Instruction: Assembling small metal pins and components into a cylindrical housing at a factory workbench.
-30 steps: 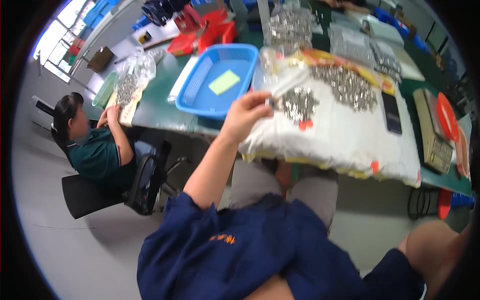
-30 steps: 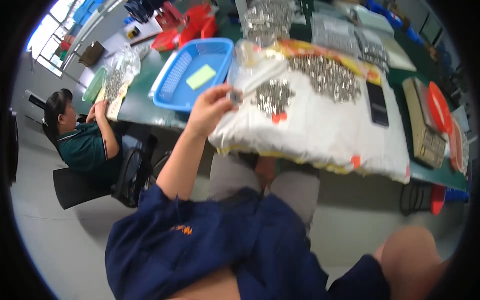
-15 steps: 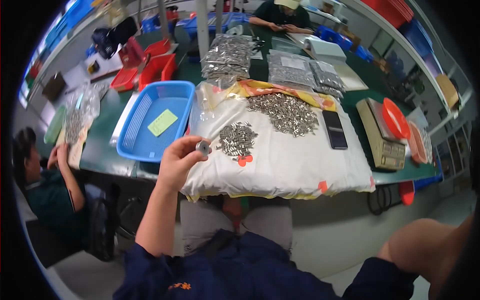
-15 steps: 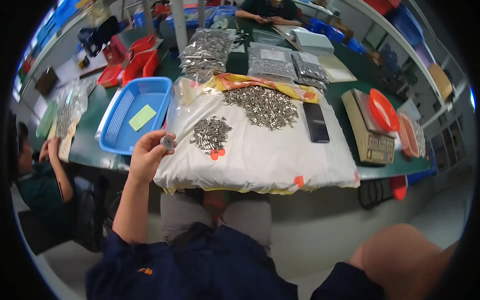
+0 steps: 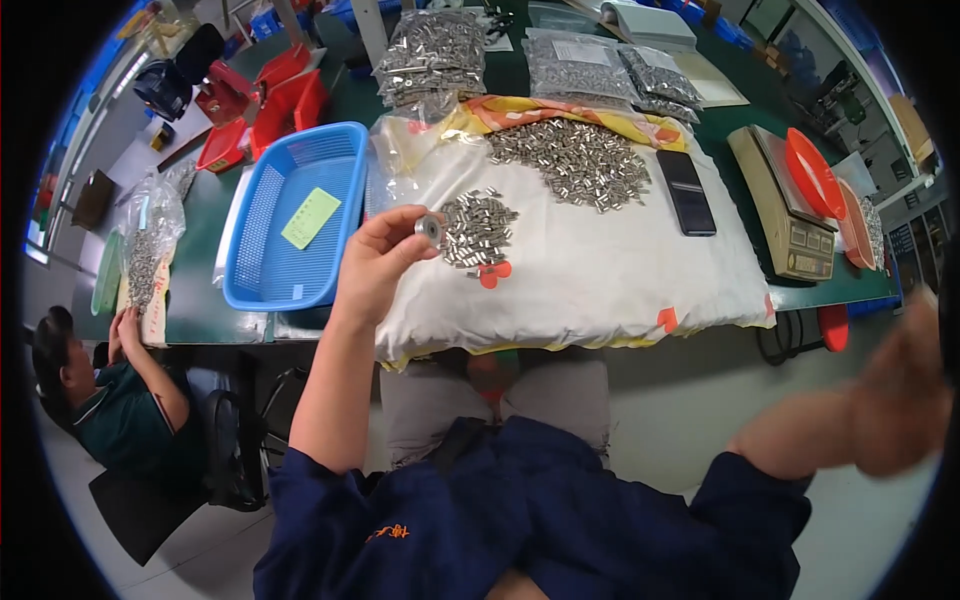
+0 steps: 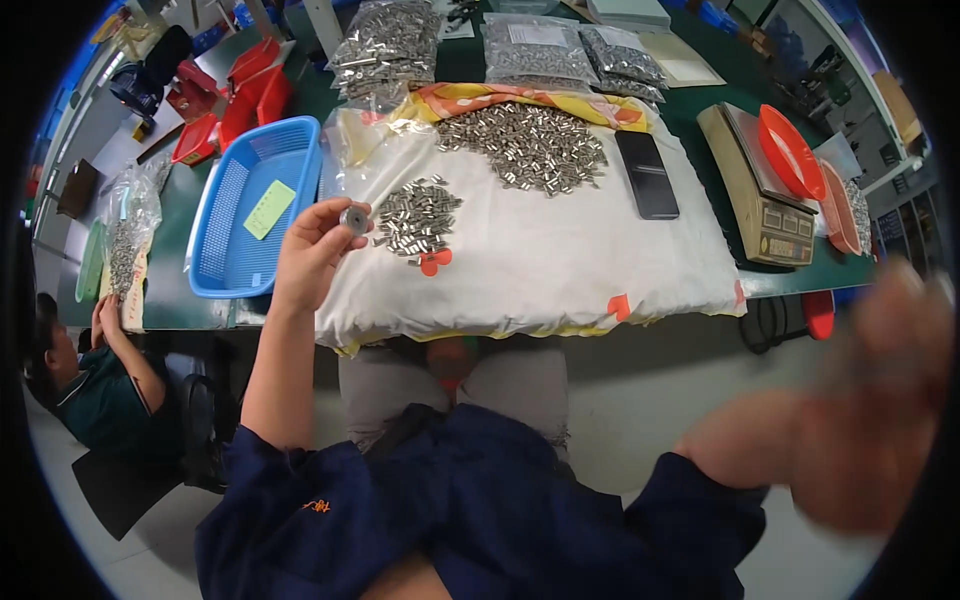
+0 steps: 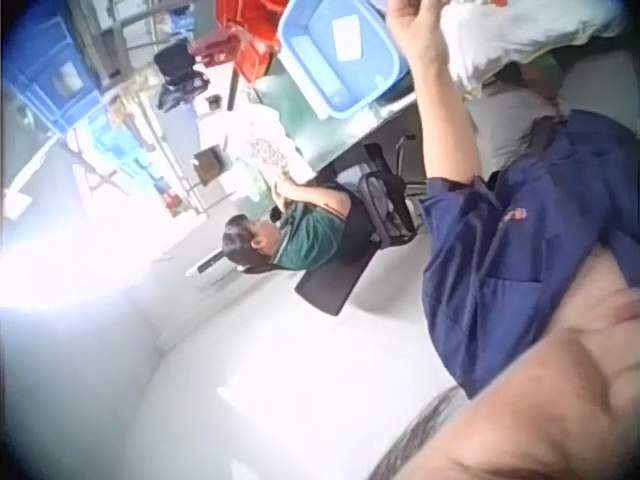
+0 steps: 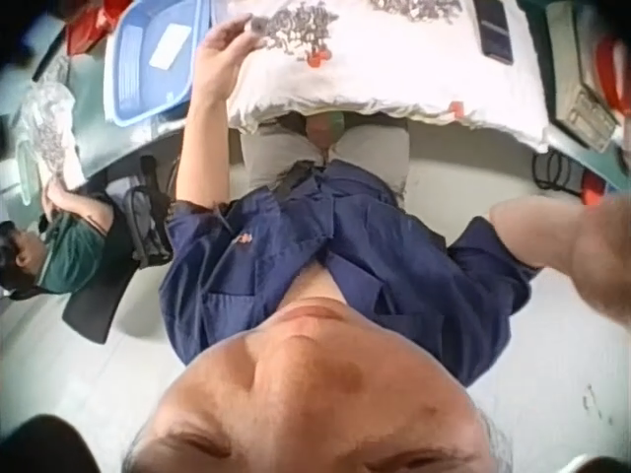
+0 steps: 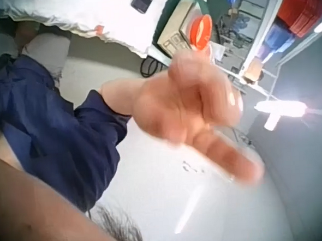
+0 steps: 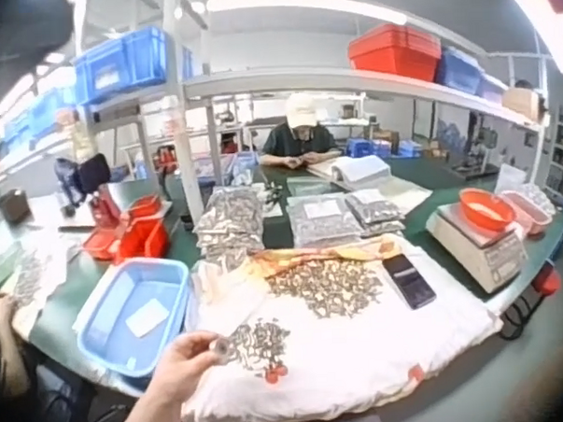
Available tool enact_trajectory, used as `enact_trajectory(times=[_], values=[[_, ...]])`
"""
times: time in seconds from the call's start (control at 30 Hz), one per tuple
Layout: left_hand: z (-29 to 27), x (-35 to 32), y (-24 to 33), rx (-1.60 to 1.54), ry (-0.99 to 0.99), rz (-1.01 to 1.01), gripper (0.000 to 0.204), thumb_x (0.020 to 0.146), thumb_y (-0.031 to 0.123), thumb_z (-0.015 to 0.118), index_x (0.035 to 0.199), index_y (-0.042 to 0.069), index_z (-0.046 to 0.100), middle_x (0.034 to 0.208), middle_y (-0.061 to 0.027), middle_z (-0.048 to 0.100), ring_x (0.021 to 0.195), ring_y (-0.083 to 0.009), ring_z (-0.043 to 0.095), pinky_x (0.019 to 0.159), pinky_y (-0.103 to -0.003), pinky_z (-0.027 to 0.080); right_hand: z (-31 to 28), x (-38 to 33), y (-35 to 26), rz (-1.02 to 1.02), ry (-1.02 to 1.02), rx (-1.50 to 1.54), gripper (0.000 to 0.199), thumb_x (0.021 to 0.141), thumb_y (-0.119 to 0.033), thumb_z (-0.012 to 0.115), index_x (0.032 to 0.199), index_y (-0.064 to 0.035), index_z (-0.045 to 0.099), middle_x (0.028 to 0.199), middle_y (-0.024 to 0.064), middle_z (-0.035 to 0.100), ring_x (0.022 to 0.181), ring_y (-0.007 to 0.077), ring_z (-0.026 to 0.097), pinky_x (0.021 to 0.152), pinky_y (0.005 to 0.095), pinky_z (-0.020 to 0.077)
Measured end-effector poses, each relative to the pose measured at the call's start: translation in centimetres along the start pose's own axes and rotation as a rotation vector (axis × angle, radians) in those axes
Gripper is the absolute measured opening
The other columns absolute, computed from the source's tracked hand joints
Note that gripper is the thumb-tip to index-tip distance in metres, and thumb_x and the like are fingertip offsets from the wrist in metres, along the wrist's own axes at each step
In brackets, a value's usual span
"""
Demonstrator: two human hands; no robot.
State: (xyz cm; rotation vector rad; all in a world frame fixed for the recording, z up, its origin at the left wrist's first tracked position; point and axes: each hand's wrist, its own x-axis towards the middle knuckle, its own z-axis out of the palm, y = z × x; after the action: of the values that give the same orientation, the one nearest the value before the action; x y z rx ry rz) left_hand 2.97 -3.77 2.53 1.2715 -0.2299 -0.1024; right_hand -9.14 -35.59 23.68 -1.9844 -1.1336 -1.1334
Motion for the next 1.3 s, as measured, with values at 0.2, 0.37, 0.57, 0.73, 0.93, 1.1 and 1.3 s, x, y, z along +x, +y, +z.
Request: enact_trajectory(times=[0.2,0.37,0.57,0.73,0.93,1.1,1.3], values=[[0.4,5.7,-1.8,0.032,-0.037,-0.052,0.026,0.080,0.000,0.051,0.106,0.001,0.050,0.101,-0.0126,0.056,0.088,-0.0189,0.057,0.072,-0.025,0.048,18.1,-10.8,14.5,0.917,-0.316,-0.008,0.018,0.074,-0.017,0.057,0.089,-0.0076,0.061,0.082,0.0093,0.061,0.074,0.0179,0.058,0.065,0.0284,0.0449],[0.9,9.7,-2.6,0.079,-0.004,-0.084,0.027,0.076,0.005,0.059,0.102,-0.002,0.053,0.091,-0.0057,0.060,0.080,-0.0097,0.056,0.072,-0.021,0.044,25.8,-12.9,18.6,0.588,-0.543,-0.384,0.012,0.073,-0.014,0.051,0.072,-0.0063,0.060,0.072,0.0103,0.058,0.074,0.0252,0.056,0.066,0.0379,0.0439],[1.2,12.6,-5.2,0.260,-0.141,-0.166,0.026,0.074,0.009,0.064,0.098,0.001,0.056,0.084,-0.0014,0.057,0.074,-0.0068,0.053,0.066,-0.020,0.044,27.3,-12.1,18.4,0.422,-0.753,-0.598,0.006,0.066,-0.009,0.052,0.067,-0.0070,0.058,0.070,0.0079,0.057,0.072,0.0224,0.053,0.065,0.0327,0.0415],[2.1,13.9,-6.4,0.410,-0.253,-0.209,0.028,0.070,0.011,0.066,0.095,0.000,0.058,0.081,-0.0028,0.058,0.074,-0.0080,0.054,0.066,-0.022,0.045,26.6,-12.2,18.8,0.407,-0.772,-0.510,0.007,0.066,-0.004,0.050,0.066,-0.0052,0.057,0.070,0.0090,0.056,0.075,0.0251,0.053,0.065,0.0365,0.0425],[2.5,12.5,-6.3,0.475,-0.331,-0.230,0.027,0.069,0.011,0.067,0.092,0.000,0.059,0.080,-0.0036,0.060,0.074,-0.0088,0.056,0.068,-0.022,0.046,27.2,-12.4,18.9,0.372,-0.786,-0.587,0.010,0.066,-0.010,0.053,0.071,-0.0068,0.061,0.074,0.0075,0.059,0.077,0.0217,0.055,0.066,0.0315,0.0433],[2.9,11.3,-5.7,0.491,-0.344,-0.264,0.027,0.069,0.011,0.067,0.092,0.000,0.059,0.081,-0.0036,0.060,0.074,-0.0085,0.056,0.068,-0.022,0.046,27.6,-11.7,19.0,0.495,-0.872,-0.653,0.009,0.068,-0.011,0.052,0.071,-0.0075,0.061,0.075,0.0078,0.059,0.075,0.0216,0.056,0.064,0.0322,0.0441],[2.0,10.9,-5.6,0.339,-0.236,-0.192,0.026,0.072,0.008,0.065,0.095,0.000,0.057,0.085,-0.0034,0.060,0.078,-0.0087,0.056,0.070,-0.021,0.045,27.9,-12.3,19.1,0.635,-0.686,-0.618,0.008,0.070,-0.011,0.053,0.071,-0.0065,0.059,0.073,0.0091,0.058,0.073,0.0245,0.056,0.064,0.0352,0.0443]])
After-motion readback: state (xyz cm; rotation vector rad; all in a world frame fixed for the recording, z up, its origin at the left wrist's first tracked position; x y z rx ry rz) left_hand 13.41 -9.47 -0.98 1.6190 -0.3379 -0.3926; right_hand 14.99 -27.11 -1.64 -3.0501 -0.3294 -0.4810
